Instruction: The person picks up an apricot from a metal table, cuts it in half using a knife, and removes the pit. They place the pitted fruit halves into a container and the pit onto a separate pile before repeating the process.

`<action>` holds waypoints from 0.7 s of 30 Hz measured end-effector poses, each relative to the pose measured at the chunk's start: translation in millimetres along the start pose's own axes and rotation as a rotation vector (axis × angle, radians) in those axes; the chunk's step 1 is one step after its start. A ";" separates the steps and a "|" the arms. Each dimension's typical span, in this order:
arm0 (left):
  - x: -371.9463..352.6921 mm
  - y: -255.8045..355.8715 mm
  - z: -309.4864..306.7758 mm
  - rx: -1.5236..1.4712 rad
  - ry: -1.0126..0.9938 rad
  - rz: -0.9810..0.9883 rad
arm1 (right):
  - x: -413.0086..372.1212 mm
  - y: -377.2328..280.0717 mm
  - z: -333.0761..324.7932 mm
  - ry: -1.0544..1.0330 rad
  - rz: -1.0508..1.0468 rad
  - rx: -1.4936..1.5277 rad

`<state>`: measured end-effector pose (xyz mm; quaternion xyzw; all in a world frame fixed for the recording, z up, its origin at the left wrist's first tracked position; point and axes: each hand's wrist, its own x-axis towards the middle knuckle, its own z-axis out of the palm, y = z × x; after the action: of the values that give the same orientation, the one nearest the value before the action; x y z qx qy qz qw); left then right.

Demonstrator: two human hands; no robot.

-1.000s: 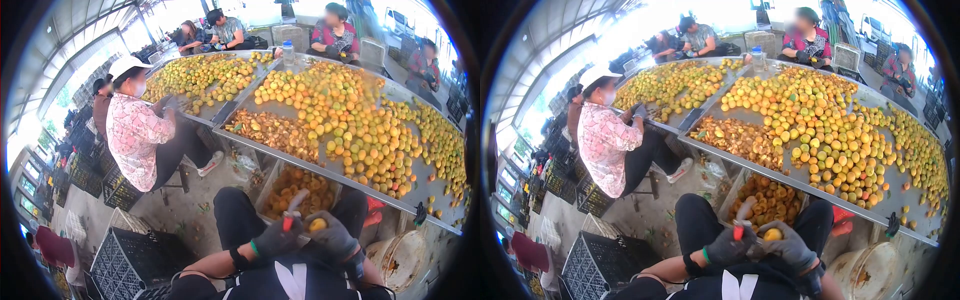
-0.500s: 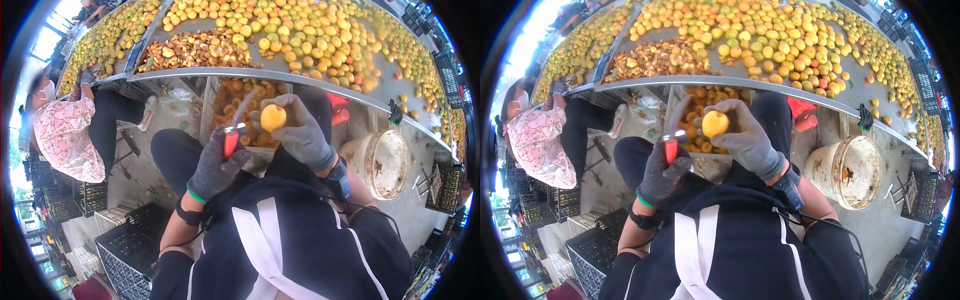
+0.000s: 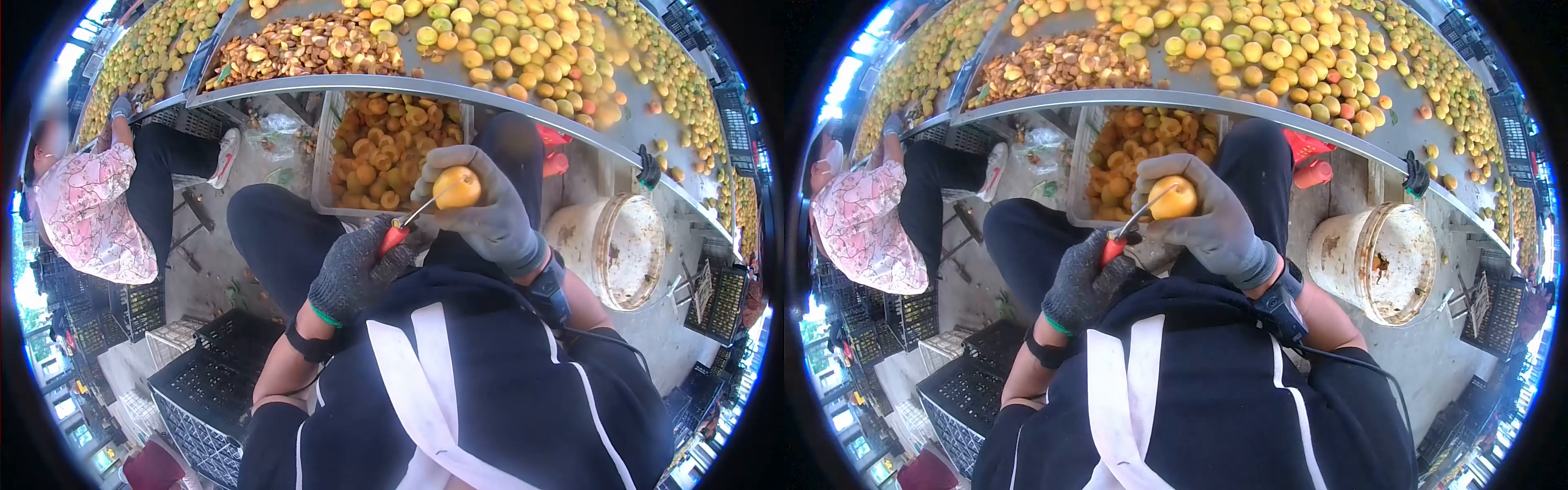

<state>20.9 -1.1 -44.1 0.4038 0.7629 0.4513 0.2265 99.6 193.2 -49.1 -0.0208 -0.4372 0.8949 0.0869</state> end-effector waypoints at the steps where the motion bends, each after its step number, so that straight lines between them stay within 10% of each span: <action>1: -0.4 -1.2 -0.6 -0.002 -0.001 -0.003 | 0.3 2.2 -4.3 -0.051 0.001 -0.004; 21: -7.9 -6.1 0.3 -0.002 -0.016 0.043 | -6.5 -0.3 10.2 -0.046 0.041 0.037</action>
<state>23.2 -9.1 -49.7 0.4232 0.7518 0.4538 0.2232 104.9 184.3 -42.9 -0.0079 -0.4221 0.9046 0.0588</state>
